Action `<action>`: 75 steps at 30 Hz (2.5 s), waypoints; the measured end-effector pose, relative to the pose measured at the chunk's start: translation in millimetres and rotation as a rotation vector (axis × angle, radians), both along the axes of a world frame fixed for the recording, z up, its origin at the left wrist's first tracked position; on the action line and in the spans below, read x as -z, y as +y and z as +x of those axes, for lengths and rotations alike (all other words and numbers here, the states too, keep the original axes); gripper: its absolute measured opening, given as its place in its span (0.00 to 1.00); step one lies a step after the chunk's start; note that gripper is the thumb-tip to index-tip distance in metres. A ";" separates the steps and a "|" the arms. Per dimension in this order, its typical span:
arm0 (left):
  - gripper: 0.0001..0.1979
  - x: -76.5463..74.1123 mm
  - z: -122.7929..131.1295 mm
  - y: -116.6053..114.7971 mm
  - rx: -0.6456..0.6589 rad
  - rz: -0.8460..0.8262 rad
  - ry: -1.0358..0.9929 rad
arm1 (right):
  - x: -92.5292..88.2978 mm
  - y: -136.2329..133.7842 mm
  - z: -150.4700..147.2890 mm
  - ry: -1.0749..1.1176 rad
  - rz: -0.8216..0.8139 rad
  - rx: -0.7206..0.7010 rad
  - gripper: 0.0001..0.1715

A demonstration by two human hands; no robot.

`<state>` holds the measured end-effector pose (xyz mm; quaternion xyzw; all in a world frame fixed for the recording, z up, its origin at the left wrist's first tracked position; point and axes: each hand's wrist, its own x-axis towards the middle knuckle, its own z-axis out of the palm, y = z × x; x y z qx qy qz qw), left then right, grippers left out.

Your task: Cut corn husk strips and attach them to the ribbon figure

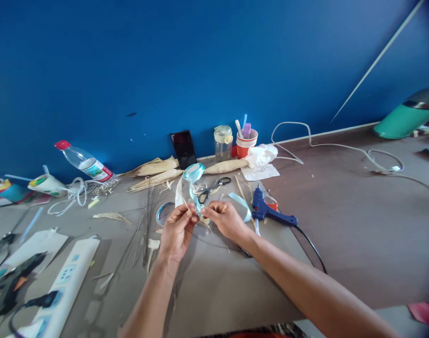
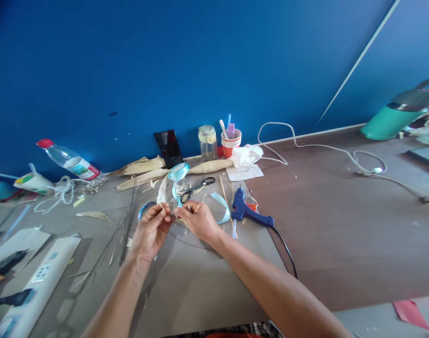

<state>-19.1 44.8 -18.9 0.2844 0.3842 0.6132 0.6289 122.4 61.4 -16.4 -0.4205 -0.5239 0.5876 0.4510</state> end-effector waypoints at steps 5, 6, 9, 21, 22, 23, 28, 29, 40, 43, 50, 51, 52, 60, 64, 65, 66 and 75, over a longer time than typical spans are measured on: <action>0.06 -0.2 0.2 -0.5 -0.005 0.020 0.008 | -2.1 0.6 0.8 -0.025 -0.019 0.012 0.24; 0.07 -0.4 0.6 -0.5 -0.003 0.023 0.008 | -2.7 0.6 0.9 -0.028 -0.023 0.011 0.23; 0.08 -1.3 2.0 -0.2 -0.007 0.020 0.006 | -3.8 0.6 0.7 -0.018 -0.020 0.010 0.23; 0.10 -3.3 0.4 -3.1 0.038 0.030 -0.020 | -6.6 -1.7 0.5 -0.020 -0.023 0.004 0.21; 0.10 -3.4 -0.2 -3.3 0.043 0.041 -0.014 | -7.2 -1.8 0.4 -0.029 -0.025 0.002 0.21; 0.10 -3.7 -0.6 -3.5 0.047 0.051 -0.008 | -7.6 -1.9 0.5 -0.037 -0.026 -0.002 0.21; 0.13 -7.2 1.5 -4.4 0.044 0.037 0.007 | -4.2 -1.0 0.6 -0.066 -0.016 -0.031 0.20; 0.14 -7.5 2.5 -4.3 0.037 0.028 0.016 | -2.4 -0.7 0.2 -0.072 -0.007 -0.032 0.20; 0.13 4.5 -2.4 -2.6 -0.058 0.083 0.518 | -9.1 -0.8 0.1 -0.045 -0.050 -0.024 0.26; 0.13 0.3 -2.7 -4.2 -0.008 0.095 0.617 | -10.7 -1.2 0.9 -0.033 -0.053 -0.015 0.25; 0.11 -5.2 -1.2 -6.1 0.106 0.072 0.655 | -12.8 -0.1 2.9 -0.044 -0.047 -0.014 0.24; 0.11 -4.8 -1.5 -6.3 0.121 0.066 0.645 | -13.6 0.0 3.2 -0.045 -0.052 -0.013 0.24; 0.11 -4.2 -1.9 -6.5 0.136 0.059 0.635 | -14.3 0.0 3.4 -0.045 -0.059 -0.016 0.24; 0.12 -3.9 -2.1 -4.6 0.227 0.007 0.572 | -12.0 0.3 3.3 -0.005 -0.039 -0.035 0.22; 0.11 -6.6 -1.7 -4.2 0.232 0.000 0.609 | -5.3 2.8 3.4 -0.043 0.005 -0.056 0.23; 0.11 -7.4 -1.6 -4.5 0.227 0.002 0.633 | -3.6 3.3 3.7 -0.064 0.019 -0.064 0.23; 0.11 -8.1 -1.4 -4.7 0.222 0.006 0.660 | -2.0 3.6 4.1 -0.091 0.038 -0.068 0.23; 0.05 -6.0 1.1 -6.4 0.192 0.080 0.805 | 2.1 3.3 8.8 -0.419 0.350 0.027 0.22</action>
